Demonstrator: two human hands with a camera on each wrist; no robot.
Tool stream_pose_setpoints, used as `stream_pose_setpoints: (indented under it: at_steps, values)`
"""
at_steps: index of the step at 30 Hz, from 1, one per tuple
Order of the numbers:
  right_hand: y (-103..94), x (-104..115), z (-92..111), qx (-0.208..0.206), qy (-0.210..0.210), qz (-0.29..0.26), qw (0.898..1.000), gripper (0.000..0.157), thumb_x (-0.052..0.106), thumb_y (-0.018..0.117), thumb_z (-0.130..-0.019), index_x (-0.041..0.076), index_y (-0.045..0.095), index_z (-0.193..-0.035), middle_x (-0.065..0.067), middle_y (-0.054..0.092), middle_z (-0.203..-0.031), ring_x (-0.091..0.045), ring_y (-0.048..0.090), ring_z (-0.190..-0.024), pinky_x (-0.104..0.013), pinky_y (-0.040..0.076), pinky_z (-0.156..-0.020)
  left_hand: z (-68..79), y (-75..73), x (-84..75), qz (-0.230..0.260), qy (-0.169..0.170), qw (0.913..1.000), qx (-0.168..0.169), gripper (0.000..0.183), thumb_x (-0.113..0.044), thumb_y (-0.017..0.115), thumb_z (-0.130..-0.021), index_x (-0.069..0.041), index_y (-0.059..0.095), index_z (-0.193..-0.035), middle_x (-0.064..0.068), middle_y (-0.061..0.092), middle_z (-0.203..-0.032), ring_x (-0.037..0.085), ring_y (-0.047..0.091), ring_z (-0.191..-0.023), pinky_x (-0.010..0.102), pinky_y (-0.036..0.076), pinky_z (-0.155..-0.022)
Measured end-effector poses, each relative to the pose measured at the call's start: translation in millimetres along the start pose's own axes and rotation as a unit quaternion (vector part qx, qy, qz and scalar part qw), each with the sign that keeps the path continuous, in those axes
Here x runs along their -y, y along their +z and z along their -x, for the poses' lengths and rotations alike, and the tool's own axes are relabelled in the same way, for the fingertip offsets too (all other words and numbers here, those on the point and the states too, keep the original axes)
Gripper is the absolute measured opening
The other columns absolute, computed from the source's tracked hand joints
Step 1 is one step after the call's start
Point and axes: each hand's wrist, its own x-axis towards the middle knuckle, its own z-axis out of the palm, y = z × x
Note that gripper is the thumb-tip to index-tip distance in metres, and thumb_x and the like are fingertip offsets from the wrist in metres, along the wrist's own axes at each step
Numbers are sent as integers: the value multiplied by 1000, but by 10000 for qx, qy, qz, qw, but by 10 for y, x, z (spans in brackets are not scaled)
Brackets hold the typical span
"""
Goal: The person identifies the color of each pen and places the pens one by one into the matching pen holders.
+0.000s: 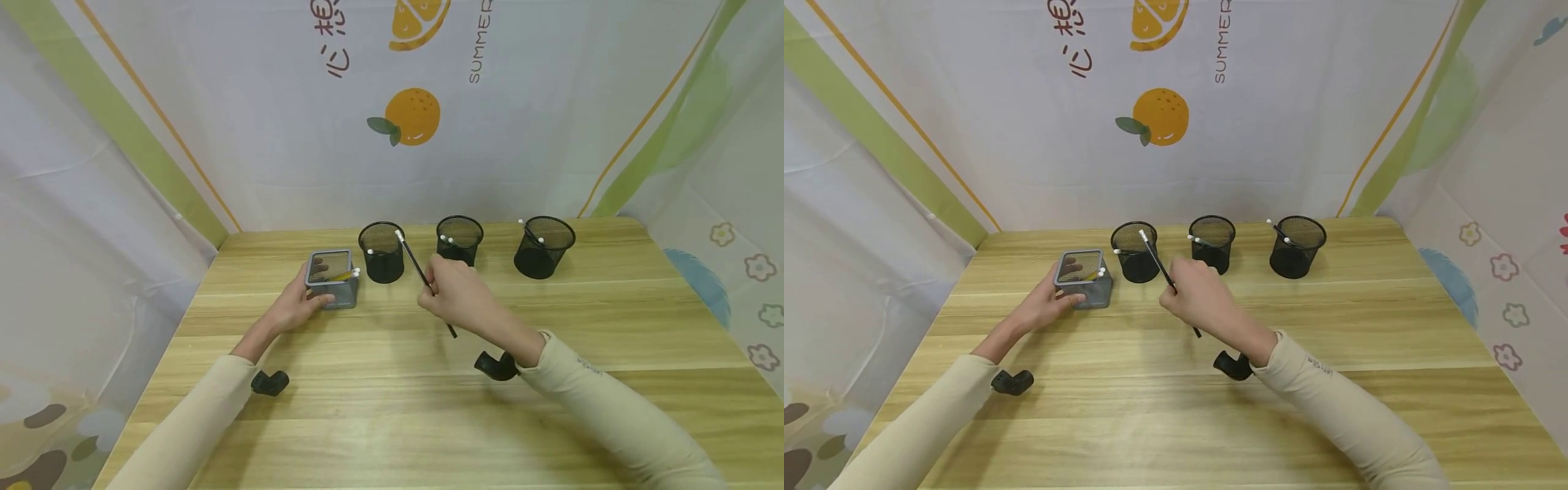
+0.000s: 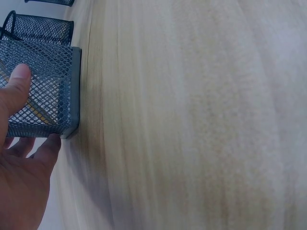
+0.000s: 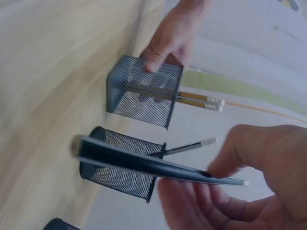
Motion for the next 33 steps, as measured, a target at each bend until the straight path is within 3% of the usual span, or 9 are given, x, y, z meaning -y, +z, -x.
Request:
stream_pose_setpoints:
  at_steps: [7,14,24,33]
  values:
    - [-102,3,-101,-513,-32,-502,9974,8,2,64,-86,6,57,-89,-1,59,-76,-16,57,-65,-32,50,-56,2,9,14,9,65,10000,-25,74,4,66,-97,7,19,-155,33,33,-152,49,31,-142,58,35,-112]
    - [-115,0,-170,-1256,-696,-728,9870,12,-3,64,-85,5,57,-90,-2,60,-78,-15,58,-68,-30,52,-57,3,11,21,46,148,9999,-13,73,3,65,-97,8,19,-154,34,32,-152,51,30,-141,60,34,-112]
    - [-52,-14,-261,-2061,-1703,-934,9591,19,-12,64,-84,0,58,-97,-9,59,-88,-18,62,-78,-27,59,-67,7,15,26,65,13,10000,-21,74,5,65,-97,7,18,-155,33,31,-153,50,31,-141,58,36,-112]
    - [46,-37,-374,-2650,-2494,-908,9270,21,-17,64,-82,-4,56,-97,-14,58,-92,-24,63,-86,-24,59,-77,6,13,13,-28,86,9999,-51,74,4,65,-97,6,19,-155,33,33,-153,49,30,-142,60,33,-113]
